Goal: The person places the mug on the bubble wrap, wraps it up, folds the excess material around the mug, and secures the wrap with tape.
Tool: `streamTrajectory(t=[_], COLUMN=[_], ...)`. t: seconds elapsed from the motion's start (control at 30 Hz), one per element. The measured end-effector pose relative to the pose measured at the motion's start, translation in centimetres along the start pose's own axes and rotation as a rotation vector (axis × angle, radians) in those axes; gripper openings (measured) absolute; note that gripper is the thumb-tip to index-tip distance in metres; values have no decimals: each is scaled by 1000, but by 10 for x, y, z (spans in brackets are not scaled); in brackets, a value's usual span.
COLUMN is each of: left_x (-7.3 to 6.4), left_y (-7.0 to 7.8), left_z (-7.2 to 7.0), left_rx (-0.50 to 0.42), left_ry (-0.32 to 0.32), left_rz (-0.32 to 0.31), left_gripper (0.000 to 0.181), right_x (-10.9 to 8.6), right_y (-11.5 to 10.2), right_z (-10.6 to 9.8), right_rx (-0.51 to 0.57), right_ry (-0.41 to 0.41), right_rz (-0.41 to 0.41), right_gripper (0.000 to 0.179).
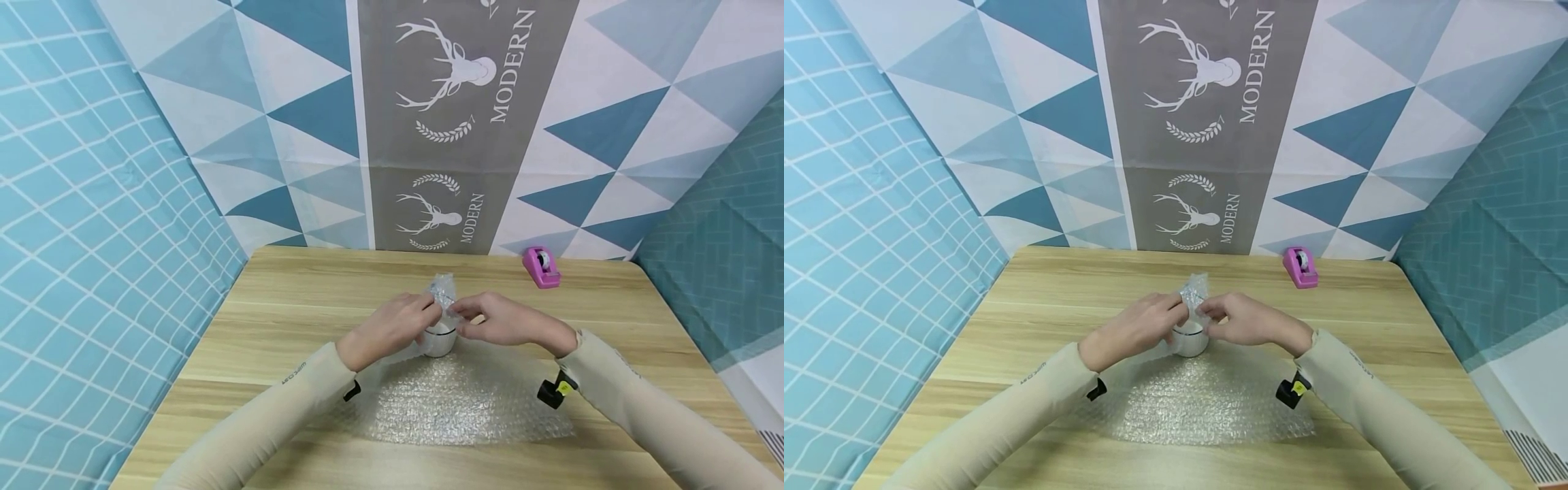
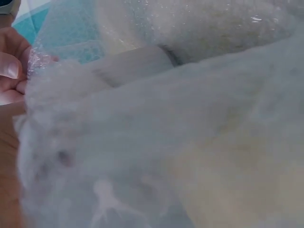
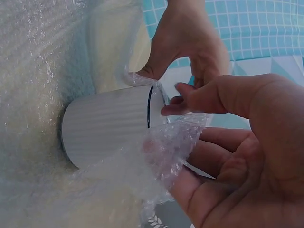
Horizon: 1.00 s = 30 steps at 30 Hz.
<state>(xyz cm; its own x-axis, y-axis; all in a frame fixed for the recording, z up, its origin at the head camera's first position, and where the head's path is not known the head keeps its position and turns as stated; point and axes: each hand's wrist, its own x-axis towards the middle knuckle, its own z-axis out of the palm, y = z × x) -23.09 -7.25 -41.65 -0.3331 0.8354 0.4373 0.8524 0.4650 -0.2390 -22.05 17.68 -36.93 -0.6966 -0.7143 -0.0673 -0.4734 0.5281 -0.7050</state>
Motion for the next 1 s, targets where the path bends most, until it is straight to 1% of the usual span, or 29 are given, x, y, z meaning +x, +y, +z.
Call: streamTrajectory(t=[0.07,0.17,0.23,0.3,0.33,0.4,0.47,0.57,0.7,0.77,0.87,1.0], left_x=[-1,-2,-2,-2,-2,-3,-4,-4,-4,-4,-3,-2], left_y=[-1,-2,-3,-3,-3,-3,-3,-3,-3,-2,-1,1], left_z=[3,6,7,7,6,5,5,4,3,3,1,-1], left_rx=[-28,-20,19,67,91,133,175,212,209,200,185,167], left_ry=[41,78,84,74,66,47,24,-11,-76,-115,-170,-220], left_rz=[-22,-55,-61,-51,-42,-23,-6,12,23,27,38,50], left_gripper=[47,64,78,90,94,96,92,75,47,37,26,20], right_x=[0,0,1,2,3,4,5,5,5,5,3,-2], right_y=[0,1,1,0,0,-2,-4,-7,-11,-12,-12,-9], right_z=[0,1,2,2,2,3,3,3,3,3,2,-1], right_rx=[-3,-18,-35,-53,-61,-83,-100,-113,-113,-115,-106,-61], right_ry=[-5,-13,-22,-35,-41,-57,-76,-104,-138,-155,-176,-179], right_rz=[0,3,1,4,8,17,35,55,71,76,81,62], right_gripper=[45,46,47,50,51,55,59,64,66,67,67,66])
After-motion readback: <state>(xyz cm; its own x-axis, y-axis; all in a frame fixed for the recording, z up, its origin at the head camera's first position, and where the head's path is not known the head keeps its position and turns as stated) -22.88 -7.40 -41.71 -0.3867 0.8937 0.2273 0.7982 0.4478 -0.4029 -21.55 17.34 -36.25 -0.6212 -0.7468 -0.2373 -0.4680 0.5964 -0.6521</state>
